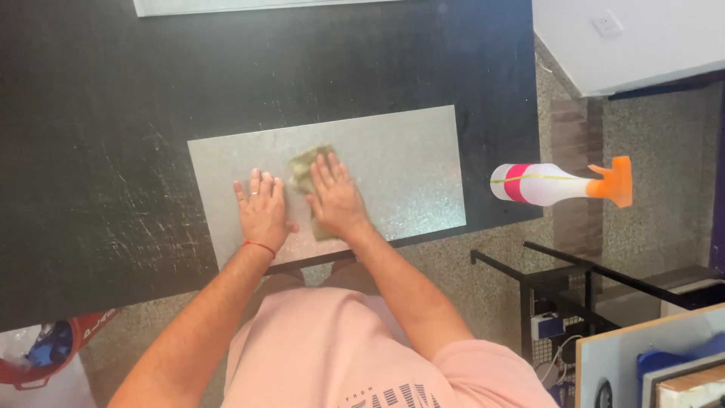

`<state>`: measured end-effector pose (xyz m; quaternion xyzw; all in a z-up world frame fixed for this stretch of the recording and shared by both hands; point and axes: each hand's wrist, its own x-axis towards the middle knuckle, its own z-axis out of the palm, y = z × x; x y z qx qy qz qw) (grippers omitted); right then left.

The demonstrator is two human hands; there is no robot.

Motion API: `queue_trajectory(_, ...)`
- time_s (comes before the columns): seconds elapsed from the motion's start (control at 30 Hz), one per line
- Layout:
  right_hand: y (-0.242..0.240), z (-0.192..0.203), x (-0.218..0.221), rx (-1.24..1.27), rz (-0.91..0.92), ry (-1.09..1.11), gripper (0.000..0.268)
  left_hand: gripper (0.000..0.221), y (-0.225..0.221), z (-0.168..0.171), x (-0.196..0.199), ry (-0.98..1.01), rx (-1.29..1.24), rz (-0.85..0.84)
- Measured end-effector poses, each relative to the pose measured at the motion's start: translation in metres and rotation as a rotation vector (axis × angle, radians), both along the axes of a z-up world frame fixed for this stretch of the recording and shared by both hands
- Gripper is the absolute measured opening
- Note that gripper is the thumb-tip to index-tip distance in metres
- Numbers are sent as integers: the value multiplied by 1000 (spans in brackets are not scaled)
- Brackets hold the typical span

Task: Cleaning rectangular metal plates by spraying them with a solution and wiping them with a cloth.

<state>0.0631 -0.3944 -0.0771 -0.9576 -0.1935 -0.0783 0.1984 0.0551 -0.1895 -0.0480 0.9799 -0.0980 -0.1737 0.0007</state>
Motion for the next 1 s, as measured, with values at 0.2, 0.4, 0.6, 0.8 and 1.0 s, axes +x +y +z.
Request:
queue_trajectory(0.2,-167,-24,-85,-87,-130,47,60,131,0,-5,-1,44,24,-13)
queue_trajectory(0.4,-222,-66,65,-262,-564,-88,68,126,-6,-3,-1,60,69,-27)
queue_trajectory(0.6,10,13,17,-87,42,71,67,132,-5,-6,-2,82,28,30)
queue_trajectory(0.8,-85,-18,-63,-156,229,86,63,141,-13,20,-5,97,91,171)
queue_trajectory(1.0,-142,-62,47,-240,-392,-31,73,164,-16,26,-3,78,37,194)
